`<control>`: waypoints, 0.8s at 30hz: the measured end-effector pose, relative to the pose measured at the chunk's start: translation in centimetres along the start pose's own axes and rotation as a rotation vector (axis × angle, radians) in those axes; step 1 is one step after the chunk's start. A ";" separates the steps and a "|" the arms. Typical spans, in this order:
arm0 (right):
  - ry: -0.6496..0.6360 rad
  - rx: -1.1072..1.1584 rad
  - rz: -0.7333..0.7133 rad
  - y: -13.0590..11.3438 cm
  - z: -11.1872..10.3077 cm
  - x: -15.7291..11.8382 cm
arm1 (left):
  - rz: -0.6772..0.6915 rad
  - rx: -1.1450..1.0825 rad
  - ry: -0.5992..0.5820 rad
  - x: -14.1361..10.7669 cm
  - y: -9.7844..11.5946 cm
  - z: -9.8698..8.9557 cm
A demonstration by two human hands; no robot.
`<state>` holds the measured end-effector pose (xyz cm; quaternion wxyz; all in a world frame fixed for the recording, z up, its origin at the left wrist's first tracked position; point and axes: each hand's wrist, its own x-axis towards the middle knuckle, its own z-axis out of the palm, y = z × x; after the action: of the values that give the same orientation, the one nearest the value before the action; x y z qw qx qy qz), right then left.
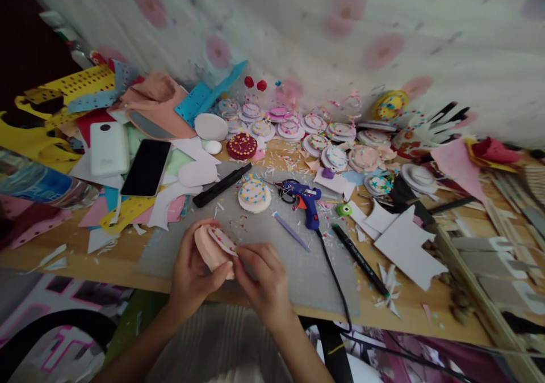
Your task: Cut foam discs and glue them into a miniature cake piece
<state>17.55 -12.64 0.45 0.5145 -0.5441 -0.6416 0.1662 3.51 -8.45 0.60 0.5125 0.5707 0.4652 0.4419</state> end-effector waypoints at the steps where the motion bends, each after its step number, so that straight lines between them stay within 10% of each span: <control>1: -0.027 0.018 0.020 0.0 -0.1 0.0 | -0.008 0.000 0.009 0.0 -0.1 0.0; 13: -0.113 -0.560 0.221 6.7 -5.3 0.3 | 0.018 0.142 -0.191 1.9 0.8 -1.7; 18: -0.141 -0.507 0.178 6.1 -5.3 0.7 | -0.403 -0.385 -0.135 3.0 1.4 -1.4; 24: 0.084 -0.705 0.207 6.8 -11.0 -0.6 | -0.762 -0.625 -0.084 3.8 2.5 -2.1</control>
<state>30.32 -14.63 -0.52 0.3018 -0.7562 -0.5794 -0.0363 2.34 -4.45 3.35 0.8024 0.1965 0.4650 0.3182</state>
